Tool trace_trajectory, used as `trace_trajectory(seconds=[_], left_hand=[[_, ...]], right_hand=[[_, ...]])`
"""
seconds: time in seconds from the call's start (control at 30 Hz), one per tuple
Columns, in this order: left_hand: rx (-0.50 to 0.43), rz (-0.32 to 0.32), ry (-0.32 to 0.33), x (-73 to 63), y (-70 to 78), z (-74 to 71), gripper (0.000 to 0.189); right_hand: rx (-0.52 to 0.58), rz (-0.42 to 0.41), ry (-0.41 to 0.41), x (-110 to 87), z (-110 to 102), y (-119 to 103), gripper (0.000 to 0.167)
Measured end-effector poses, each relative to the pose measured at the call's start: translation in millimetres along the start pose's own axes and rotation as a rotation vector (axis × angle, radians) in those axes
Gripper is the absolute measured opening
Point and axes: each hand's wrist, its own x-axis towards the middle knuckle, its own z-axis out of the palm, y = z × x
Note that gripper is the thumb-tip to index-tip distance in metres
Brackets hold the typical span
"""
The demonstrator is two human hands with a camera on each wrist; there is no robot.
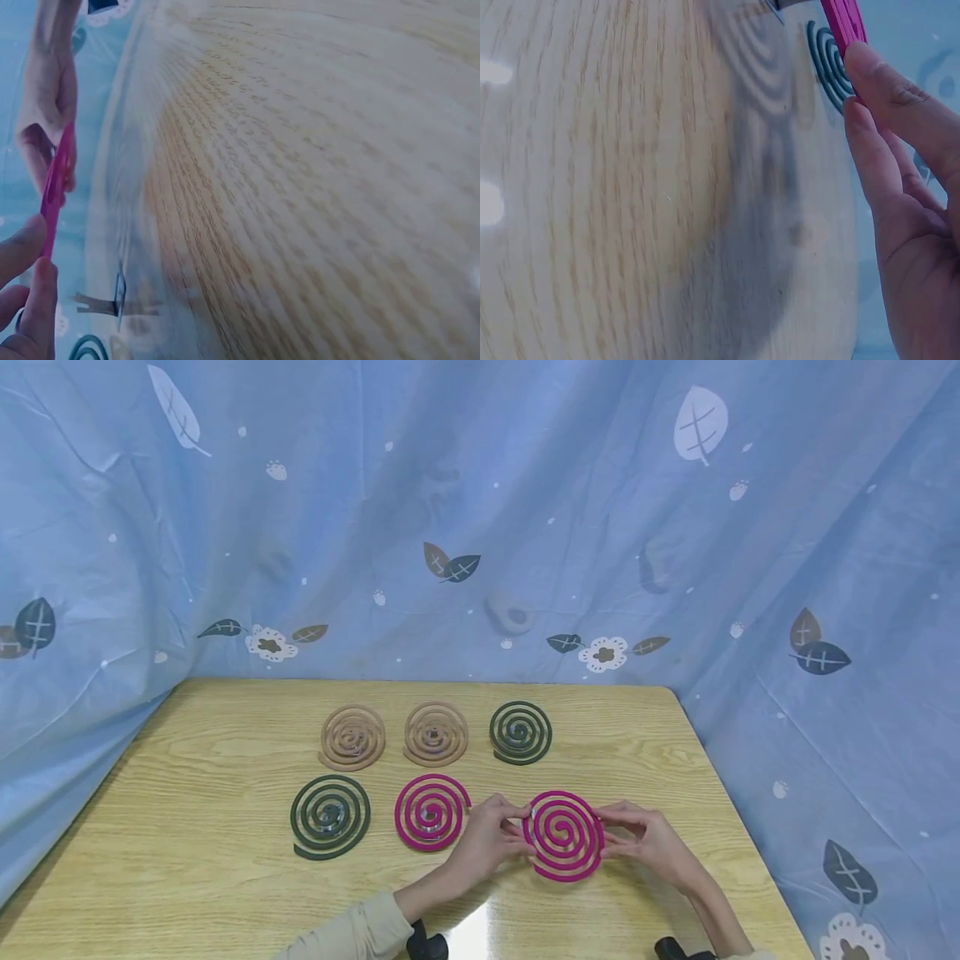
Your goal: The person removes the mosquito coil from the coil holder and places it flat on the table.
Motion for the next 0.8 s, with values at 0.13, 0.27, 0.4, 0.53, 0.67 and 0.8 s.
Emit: trace_trajectory(seconds=[0.13,0.27,0.4,0.53,0.67,0.8], left_hand=[[-0.011,0.009,-0.008,1.0,0.6,3.8,0.048],[0.002,0.019,-0.016,1.7,0.6,8.0,0.047],[0.011,0.023,-0.023,1.5,-0.1,11.0,0.047],[0.010,0.015,-0.023,1.2,-2.3,13.1,0.046],[0.018,0.013,-0.023,0.9,-4.1,15.1,0.044],[0.040,0.009,-0.037,0.4,-5.1,17.3,0.043]], right_hand=[[0.053,0.000,-0.036,-2.7,-2,-1,0.057],[0.102,-0.003,-0.073,-5.9,-5,-1,0.059],[0.119,-0.003,-0.097,-8.7,-7,-1,0.058],[0.116,0.007,-0.102,-9.7,-8,-1,0.059],[0.111,0.025,-0.100,-9.8,-9,0,0.060],[0.081,0.018,-0.095,-11.5,-9,3,0.061]])
